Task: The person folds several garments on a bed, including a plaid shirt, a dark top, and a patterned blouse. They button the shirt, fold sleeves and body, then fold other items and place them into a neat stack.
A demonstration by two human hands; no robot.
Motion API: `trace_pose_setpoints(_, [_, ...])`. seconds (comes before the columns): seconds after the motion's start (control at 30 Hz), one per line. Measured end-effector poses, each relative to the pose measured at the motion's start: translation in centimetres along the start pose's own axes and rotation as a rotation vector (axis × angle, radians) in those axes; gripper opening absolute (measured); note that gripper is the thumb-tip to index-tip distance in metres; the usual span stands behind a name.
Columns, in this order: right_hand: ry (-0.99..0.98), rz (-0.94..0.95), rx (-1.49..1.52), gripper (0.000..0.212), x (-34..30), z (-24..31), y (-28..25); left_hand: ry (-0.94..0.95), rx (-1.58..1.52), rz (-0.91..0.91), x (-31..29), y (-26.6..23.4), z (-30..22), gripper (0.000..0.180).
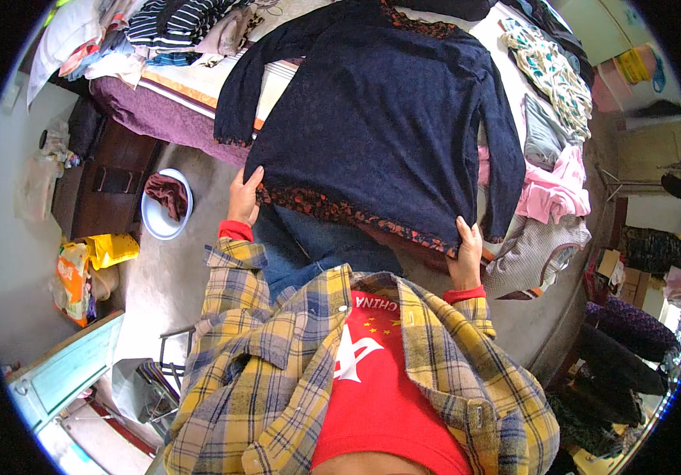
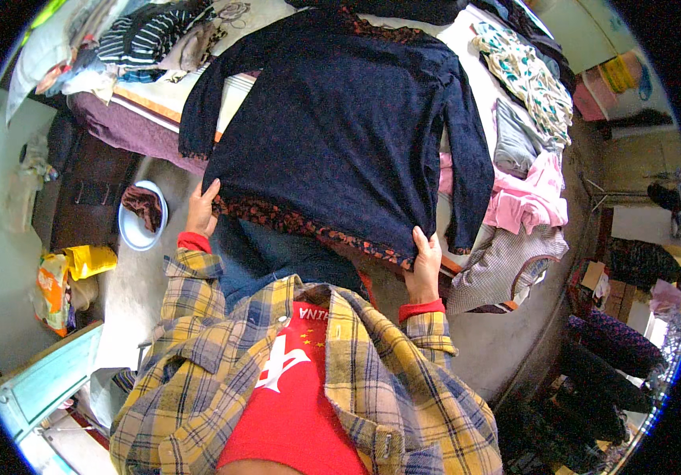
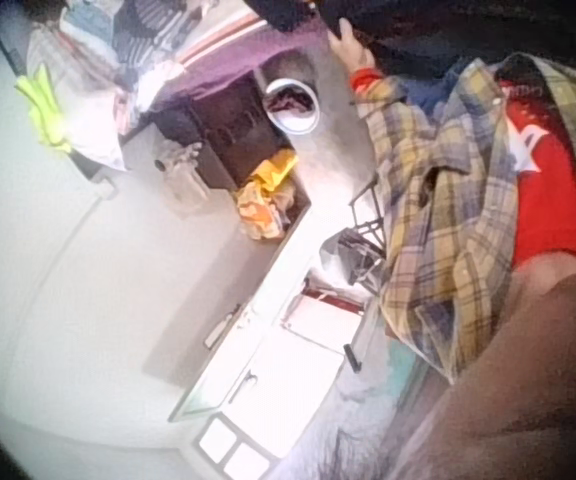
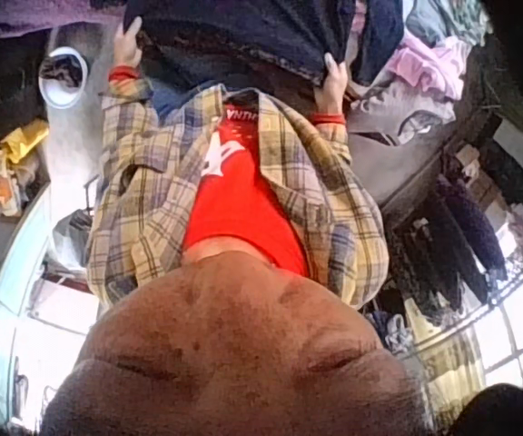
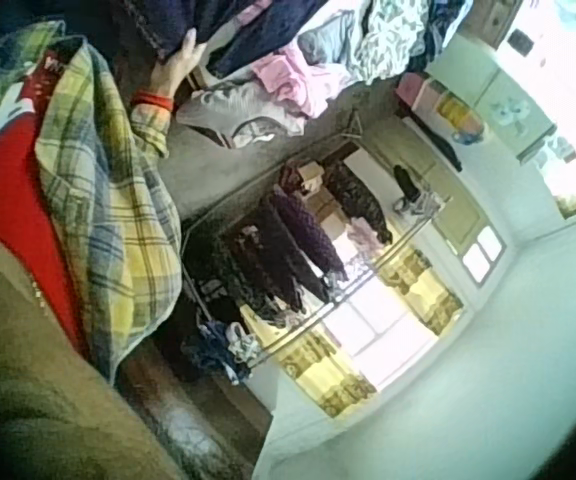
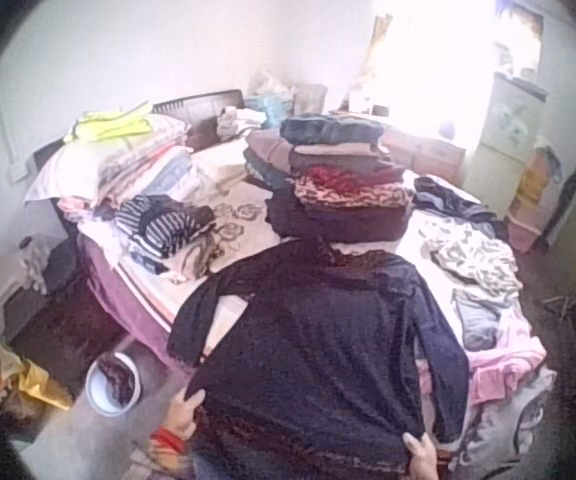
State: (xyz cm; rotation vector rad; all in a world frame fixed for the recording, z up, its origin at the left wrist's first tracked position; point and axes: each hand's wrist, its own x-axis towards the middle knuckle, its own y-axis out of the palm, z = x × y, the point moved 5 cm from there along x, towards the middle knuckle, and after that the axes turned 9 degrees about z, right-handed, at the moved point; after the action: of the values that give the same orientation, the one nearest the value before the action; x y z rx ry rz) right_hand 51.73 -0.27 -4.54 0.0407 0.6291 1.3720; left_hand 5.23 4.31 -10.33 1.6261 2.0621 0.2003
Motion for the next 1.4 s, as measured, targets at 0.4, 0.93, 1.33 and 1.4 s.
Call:
trace_pose_setpoints(0.4, [0.180, -0.119, -0.317, 0.034, -1.0, -2.2, -3.3, -0.037, -0.055, -0.006, -1.1, -1.7, 1.1, 0.026])
trace_pose_setpoints(0.93, [-0.225, -0.199, -1.610, 0.024, 0.0, 7.4, -1.4, -0.061, 0.174, -0.117, -2.2, -3.7, 1.7, 0.028])
trace_pose_setpoints(1.33, [-0.446, 0.591, -0.903, 0.016, 29.7, 12.4, 25.8, -0.048, 0.283, -0.124, -3.2, -2.0, 5.0, 0.031])
trace_pose_setpoints(1.4, [-0.317, 0.580, -0.801, 0.020, 36.3, 11.1, 29.4, -0.106, 0.245, -0.109, -3.5, -1.5, 5.1, 0.031])
